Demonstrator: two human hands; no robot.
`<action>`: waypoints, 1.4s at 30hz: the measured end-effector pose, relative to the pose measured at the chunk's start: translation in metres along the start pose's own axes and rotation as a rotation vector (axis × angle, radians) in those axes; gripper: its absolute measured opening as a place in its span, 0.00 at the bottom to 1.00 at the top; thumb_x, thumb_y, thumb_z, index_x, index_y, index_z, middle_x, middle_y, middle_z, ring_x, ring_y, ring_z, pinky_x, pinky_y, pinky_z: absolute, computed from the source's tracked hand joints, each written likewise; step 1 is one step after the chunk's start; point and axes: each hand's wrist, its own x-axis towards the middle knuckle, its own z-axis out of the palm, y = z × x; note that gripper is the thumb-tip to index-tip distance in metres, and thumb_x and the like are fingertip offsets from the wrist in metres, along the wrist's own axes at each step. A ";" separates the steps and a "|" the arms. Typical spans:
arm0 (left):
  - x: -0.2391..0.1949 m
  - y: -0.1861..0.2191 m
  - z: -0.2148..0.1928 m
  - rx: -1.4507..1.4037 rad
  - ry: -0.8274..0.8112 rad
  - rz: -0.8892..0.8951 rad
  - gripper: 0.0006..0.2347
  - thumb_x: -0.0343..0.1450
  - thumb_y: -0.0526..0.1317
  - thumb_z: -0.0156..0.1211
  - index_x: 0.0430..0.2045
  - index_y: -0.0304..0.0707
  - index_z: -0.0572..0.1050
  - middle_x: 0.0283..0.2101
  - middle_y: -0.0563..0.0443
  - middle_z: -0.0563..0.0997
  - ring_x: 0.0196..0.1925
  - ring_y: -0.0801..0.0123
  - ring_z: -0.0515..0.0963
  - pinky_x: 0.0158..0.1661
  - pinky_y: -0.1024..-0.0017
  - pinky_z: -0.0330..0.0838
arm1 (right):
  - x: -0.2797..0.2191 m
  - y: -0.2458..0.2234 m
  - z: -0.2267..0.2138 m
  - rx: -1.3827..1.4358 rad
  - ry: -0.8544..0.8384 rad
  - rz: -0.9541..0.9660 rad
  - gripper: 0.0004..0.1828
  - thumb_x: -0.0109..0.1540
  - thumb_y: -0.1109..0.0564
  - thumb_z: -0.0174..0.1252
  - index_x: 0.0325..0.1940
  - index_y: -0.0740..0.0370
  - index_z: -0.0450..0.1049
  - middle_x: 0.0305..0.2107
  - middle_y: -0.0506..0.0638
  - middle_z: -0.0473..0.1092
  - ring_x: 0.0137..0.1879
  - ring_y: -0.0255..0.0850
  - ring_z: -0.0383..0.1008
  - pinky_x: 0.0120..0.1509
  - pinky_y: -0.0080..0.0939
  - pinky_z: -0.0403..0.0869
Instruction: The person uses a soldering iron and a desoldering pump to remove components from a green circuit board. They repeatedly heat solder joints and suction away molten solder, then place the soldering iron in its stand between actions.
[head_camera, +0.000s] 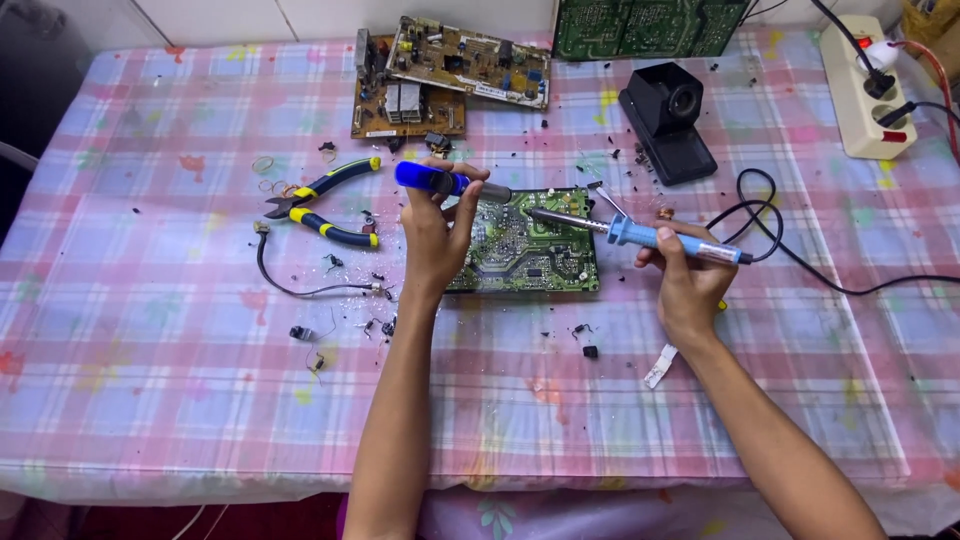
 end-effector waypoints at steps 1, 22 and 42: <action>-0.001 -0.001 0.000 0.004 -0.004 -0.002 0.10 0.69 0.30 0.50 0.39 0.33 0.56 0.34 0.44 0.77 0.37 0.50 0.79 0.30 0.62 0.78 | -0.003 0.000 -0.001 -0.005 0.000 0.030 0.08 0.59 0.61 0.56 0.35 0.72 0.70 0.22 0.58 0.67 0.23 0.41 0.70 0.29 0.39 0.75; -0.004 0.002 0.010 0.003 -0.051 -0.006 0.11 0.69 0.29 0.51 0.39 0.33 0.56 0.34 0.42 0.76 0.37 0.49 0.79 0.30 0.62 0.78 | -0.003 0.009 -0.021 -0.053 -0.149 -0.020 0.09 0.60 0.62 0.55 0.38 0.74 0.70 0.28 0.65 0.69 0.26 0.45 0.72 0.33 0.43 0.76; -0.003 -0.003 0.007 -0.022 -0.037 -0.003 0.11 0.69 0.30 0.50 0.40 0.34 0.56 0.35 0.43 0.77 0.37 0.48 0.79 0.29 0.60 0.77 | -0.009 -0.038 0.000 -0.396 -0.229 -0.289 0.07 0.59 0.59 0.58 0.31 0.67 0.75 0.20 0.57 0.70 0.22 0.43 0.72 0.29 0.38 0.71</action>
